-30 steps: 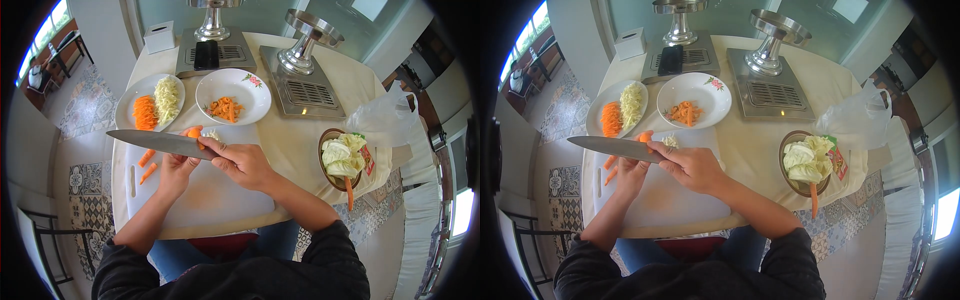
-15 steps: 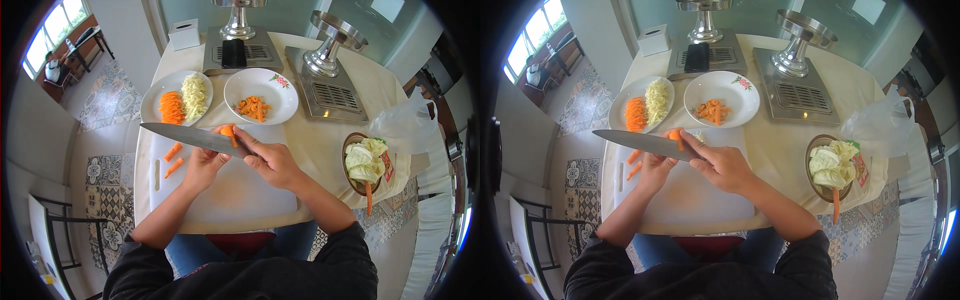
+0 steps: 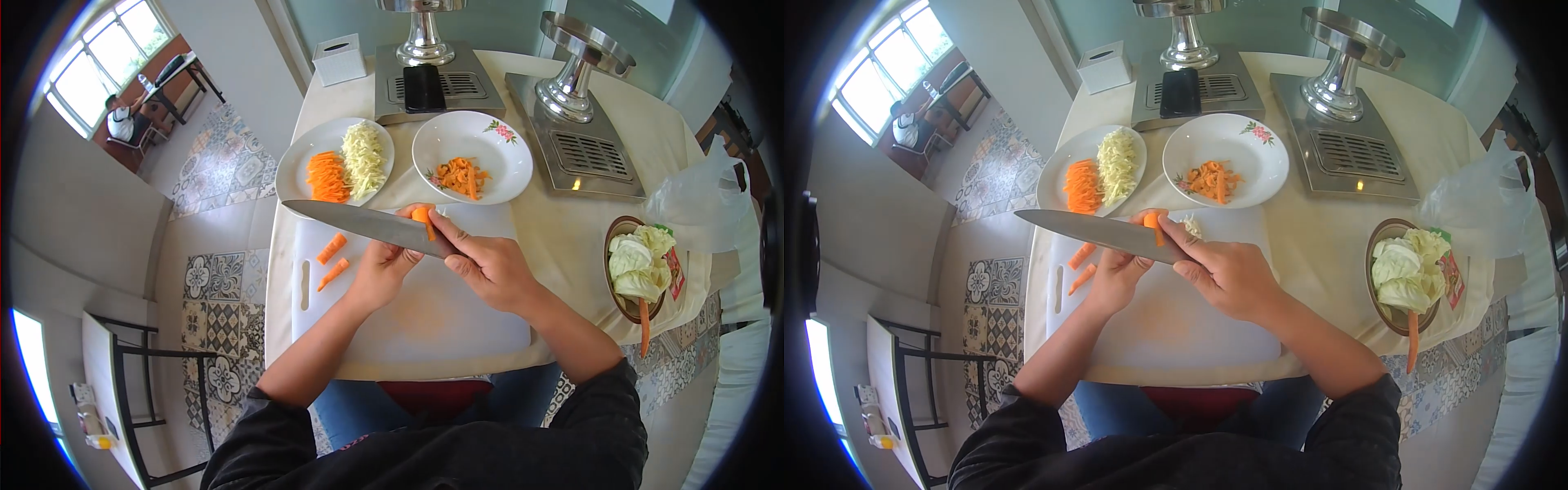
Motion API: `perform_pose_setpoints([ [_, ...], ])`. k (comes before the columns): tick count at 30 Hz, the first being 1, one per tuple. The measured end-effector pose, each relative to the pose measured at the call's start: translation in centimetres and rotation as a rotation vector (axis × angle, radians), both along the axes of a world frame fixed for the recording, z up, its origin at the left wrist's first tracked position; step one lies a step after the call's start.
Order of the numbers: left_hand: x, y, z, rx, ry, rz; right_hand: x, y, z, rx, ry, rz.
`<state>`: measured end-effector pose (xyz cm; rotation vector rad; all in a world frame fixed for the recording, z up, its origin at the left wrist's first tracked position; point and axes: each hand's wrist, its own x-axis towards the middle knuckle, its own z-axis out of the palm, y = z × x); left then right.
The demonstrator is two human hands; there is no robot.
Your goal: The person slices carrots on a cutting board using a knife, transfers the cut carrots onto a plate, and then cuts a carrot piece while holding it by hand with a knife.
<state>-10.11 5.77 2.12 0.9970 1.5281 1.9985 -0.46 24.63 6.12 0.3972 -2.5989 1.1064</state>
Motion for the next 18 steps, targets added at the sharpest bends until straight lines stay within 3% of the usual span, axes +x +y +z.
perform_pose_setpoints([
  [18, 0.1, -0.1, 0.2, -0.013, -0.017, -0.056, -0.3, 0.0, -0.8, -0.128, -0.004, -0.029],
])
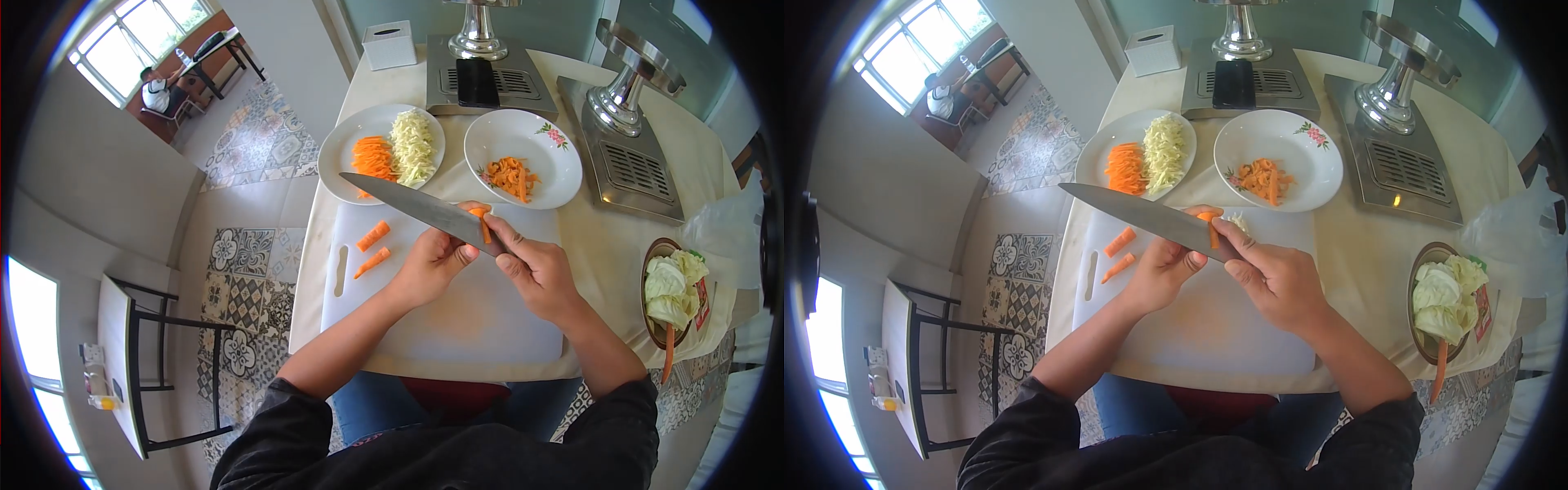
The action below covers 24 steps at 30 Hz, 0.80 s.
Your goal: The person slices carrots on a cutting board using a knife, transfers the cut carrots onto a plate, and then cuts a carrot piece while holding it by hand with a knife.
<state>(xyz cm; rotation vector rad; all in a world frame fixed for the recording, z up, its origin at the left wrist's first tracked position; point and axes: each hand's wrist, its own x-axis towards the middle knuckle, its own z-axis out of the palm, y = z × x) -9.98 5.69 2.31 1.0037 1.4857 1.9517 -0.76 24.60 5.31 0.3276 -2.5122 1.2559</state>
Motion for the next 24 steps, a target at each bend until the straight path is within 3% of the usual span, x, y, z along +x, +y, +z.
perform_pose_setpoints([
  [7, 0.45, 0.31, 0.55, 0.035, 0.028, 0.026, 0.05, 0.43, 0.16, 0.121, 0.045, -0.017],
  [24, 0.75, 0.23, 0.47, -0.064, 0.032, -0.022, 0.05, 0.53, 0.12, 0.055, 0.018, -0.028],
])
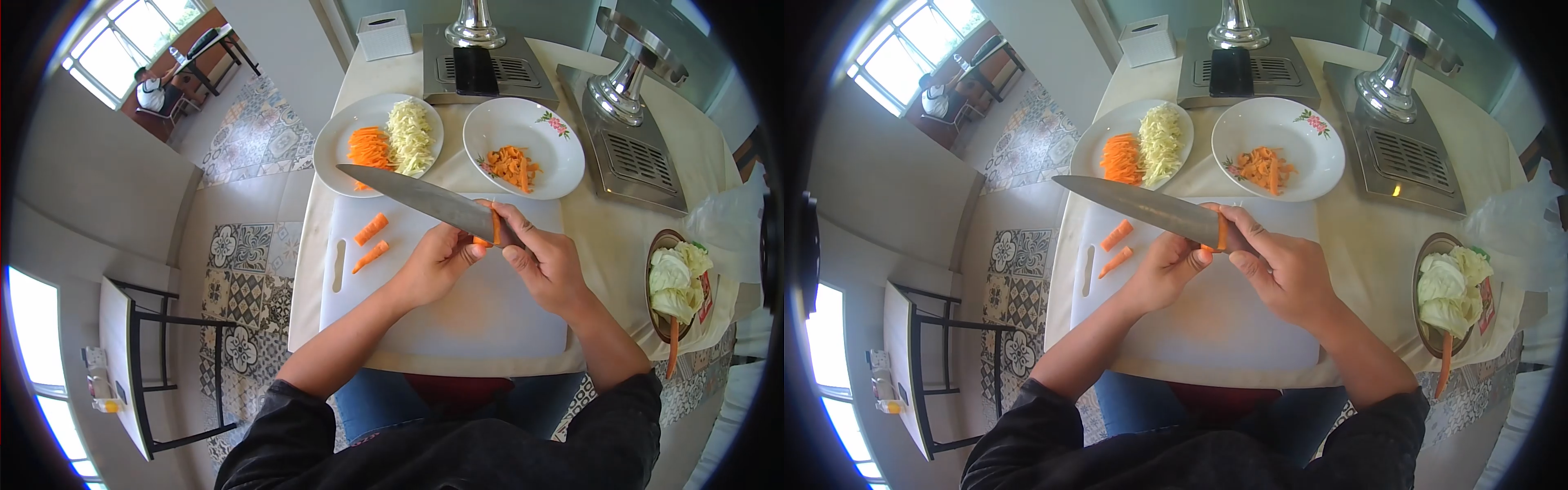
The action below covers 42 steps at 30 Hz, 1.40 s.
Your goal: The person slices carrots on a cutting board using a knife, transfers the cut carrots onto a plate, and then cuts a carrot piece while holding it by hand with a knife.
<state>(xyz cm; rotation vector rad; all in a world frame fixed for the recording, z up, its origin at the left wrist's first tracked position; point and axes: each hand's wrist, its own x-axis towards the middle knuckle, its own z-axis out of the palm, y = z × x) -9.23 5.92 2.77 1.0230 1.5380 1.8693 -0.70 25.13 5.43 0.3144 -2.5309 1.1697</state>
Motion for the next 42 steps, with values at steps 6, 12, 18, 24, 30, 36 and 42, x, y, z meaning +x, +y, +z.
perform_pose_setpoints([
  [6, 0.0, 0.1, 0.2, 0.017, 0.055, 0.009, 0.2, 0.3, 0.6, -0.020, -0.056, 0.028],
  [12, -0.2, 0.1, 0.6, -0.123, 0.136, 0.045, 0.2, 0.4, 0.6, -0.038, -0.086, 0.053],
  [18, -0.1, 0.3, 1.1, -0.172, 0.172, 0.096, 0.1, 0.7, -0.4, -0.025, -0.072, 0.027],
  [24, 0.1, 0.4, 0.5, -0.151, 0.094, 0.083, -0.5, 0.9, -0.7, -0.089, -0.017, -0.030],
  [30, -0.2, 0.1, 1.4, -0.073, -0.115, 0.041, -1.5, 3.6, 0.2, 0.112, -0.089, -0.501],
  [36, -0.7, 0.1, 0.9, 0.021, -0.226, -0.036, -2.0, 5.7, -0.9, 0.343, -0.193, -0.618],
  [42, -0.7, 0.0, 0.8, 0.100, -0.282, -0.098, -2.1, 5.1, -0.7, 0.500, -0.181, -0.635],
])
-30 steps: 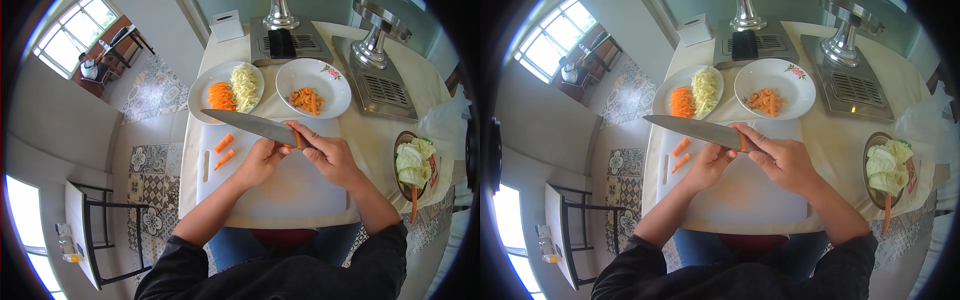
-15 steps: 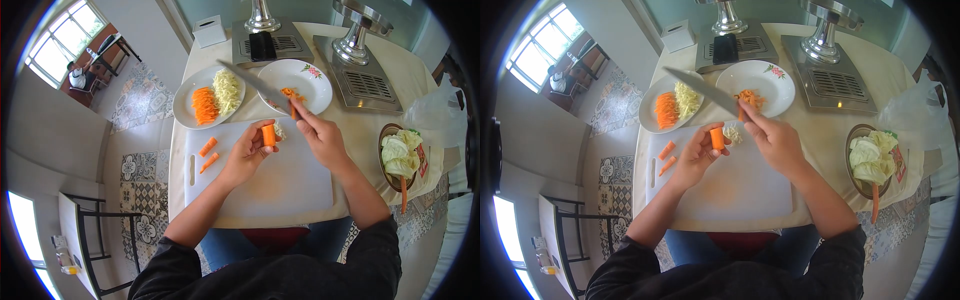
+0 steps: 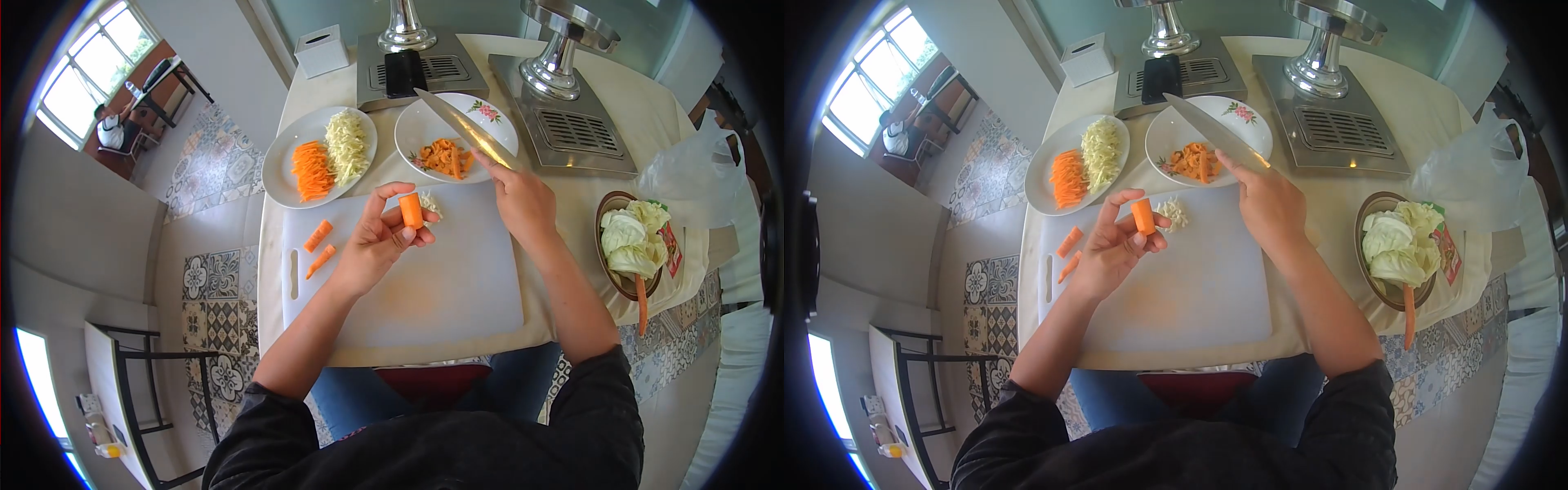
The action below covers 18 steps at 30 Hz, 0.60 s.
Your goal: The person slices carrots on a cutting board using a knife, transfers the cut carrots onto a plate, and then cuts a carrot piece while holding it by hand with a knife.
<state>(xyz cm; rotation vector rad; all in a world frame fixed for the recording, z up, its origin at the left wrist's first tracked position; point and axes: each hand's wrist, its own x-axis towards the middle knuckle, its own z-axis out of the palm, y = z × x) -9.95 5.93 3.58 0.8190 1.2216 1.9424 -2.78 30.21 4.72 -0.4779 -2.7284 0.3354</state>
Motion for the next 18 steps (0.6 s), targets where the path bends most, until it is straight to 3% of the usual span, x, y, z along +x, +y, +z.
perform_pose_setpoints([
  [7, -0.1, -0.2, 0.1, 0.081, -0.229, 0.019, 0.3, -0.6, 0.8, -0.220, 0.122, -0.031],
  [10, -0.1, -0.2, 0.5, 0.071, -0.256, 0.093, 1.1, -1.8, 1.7, -0.492, 0.137, 0.137],
  [18, -0.4, -0.3, -0.9, 0.114, -0.282, 0.191, 2.8, -5.0, 1.5, -0.380, 0.258, 0.618],
])
